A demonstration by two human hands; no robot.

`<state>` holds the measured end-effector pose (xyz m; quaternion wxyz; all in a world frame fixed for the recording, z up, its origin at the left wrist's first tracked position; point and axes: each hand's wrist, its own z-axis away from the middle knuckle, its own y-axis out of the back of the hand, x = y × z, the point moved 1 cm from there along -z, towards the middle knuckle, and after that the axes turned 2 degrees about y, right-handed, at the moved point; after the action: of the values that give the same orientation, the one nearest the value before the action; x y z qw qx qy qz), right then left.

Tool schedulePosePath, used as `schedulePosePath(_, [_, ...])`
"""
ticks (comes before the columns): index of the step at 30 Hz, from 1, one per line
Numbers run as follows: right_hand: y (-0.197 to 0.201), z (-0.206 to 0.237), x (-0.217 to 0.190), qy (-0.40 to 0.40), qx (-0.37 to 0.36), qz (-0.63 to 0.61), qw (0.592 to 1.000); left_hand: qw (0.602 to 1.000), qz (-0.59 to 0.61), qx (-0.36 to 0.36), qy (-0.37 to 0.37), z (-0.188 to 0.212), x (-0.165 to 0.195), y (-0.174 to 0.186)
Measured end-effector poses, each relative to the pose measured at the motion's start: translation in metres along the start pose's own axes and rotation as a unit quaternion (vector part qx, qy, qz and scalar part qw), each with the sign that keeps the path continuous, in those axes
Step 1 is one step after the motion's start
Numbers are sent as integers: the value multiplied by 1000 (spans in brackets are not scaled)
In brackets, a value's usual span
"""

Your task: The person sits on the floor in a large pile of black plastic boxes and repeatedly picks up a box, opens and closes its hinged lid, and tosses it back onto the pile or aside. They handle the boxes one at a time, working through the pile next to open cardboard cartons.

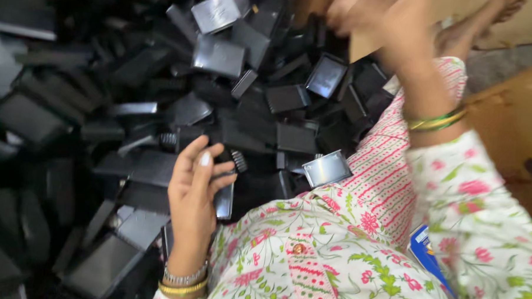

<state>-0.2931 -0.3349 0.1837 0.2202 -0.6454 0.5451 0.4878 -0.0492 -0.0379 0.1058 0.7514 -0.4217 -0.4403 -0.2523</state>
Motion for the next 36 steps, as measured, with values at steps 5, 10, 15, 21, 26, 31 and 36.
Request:
schedulePosePath(5, [-118, 58, 49, 177, -138, 202, 953, 1000, 9, 5, 2, 2, -2, 0])
schedulePosePath(10, [-165, 50, 67, 206, -153, 343, 904, 1000, 4, -13, -4, 8, -11, 7])
schedulePosePath(15, [-195, 10, 44, 270, -198, 394, 856, 1000, 21, -4, 2, -5, -19, 17])
schedulePosePath(21, [-200, -3, 49, 88, -291, 305, 902, 999, 10, 10, 30, -14, -30, 23])
schedulePosePath(26, [-205, 22, 52, 201, -170, 144, 954, 1000, 21, 18, 11, -20, -34, 26])
schedulePosePath(31, [-214, 66, 9, 85, -140, 53, 985, 993, 75, 65, -66, -30, -31, 25])
schedulePosePath(36, [-214, 77, -24, 132, -329, -79, 932, 974, 191, 59, -103, -31, -24, 35])
